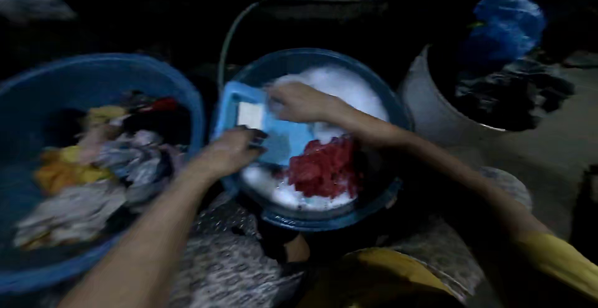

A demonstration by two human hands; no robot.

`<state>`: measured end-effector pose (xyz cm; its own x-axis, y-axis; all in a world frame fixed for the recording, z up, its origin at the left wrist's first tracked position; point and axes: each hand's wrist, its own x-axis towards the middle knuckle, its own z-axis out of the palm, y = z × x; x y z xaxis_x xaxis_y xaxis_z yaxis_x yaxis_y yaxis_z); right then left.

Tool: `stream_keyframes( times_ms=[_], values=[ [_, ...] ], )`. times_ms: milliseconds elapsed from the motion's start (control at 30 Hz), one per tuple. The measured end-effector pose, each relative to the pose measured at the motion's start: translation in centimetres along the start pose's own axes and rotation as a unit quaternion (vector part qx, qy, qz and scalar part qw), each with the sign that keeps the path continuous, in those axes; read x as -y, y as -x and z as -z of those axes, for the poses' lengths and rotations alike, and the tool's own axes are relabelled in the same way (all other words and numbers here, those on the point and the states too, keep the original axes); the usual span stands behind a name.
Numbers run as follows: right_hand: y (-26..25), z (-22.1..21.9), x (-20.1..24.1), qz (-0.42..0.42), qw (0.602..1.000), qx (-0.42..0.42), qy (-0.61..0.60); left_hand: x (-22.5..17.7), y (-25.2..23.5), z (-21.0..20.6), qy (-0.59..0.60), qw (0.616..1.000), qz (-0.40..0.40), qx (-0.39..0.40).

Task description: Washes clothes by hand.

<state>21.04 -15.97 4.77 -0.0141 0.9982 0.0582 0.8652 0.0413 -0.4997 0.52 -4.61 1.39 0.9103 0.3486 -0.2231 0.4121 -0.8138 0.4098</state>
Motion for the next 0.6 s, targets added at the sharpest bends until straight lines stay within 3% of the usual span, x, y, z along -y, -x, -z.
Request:
stream_keyframes(
  times_ms=[100,200,233,333,400,467,600],
  values=[
    [8.9,-5.1,-9.2,-0.209,0.971,0.108,0.031,-1.8,-0.6,-3.5,0.024,0.997,0.041,0.056],
    [12.3,-9.6,-14.5,-0.259,0.949,0.173,-0.039,-2.8,-1.8,-8.3,-0.024,0.993,0.063,0.1],
    [13.2,-10.2,-14.3,-0.251,0.954,0.142,-0.079,-3.0,-2.1,-9.5,-0.043,0.991,0.061,0.112],
    [15.3,-9.9,-11.0,-0.205,0.949,-0.075,-0.227,-3.8,-2.9,-10.5,-0.051,0.989,0.033,0.138],
    [15.8,-9.2,-9.2,-0.146,0.9,-0.203,-0.357,-3.8,-3.3,-10.2,0.043,0.988,-0.001,0.146],
    [16.0,-7.6,-7.6,-0.081,0.844,-0.267,-0.459,-4.3,-3.2,-9.2,0.199,0.97,-0.008,0.14],
    [17.6,-2.5,-4.5,0.024,0.838,-0.306,-0.452,-7.0,-1.3,-6.1,0.536,0.84,0.005,0.081]
  ],
)
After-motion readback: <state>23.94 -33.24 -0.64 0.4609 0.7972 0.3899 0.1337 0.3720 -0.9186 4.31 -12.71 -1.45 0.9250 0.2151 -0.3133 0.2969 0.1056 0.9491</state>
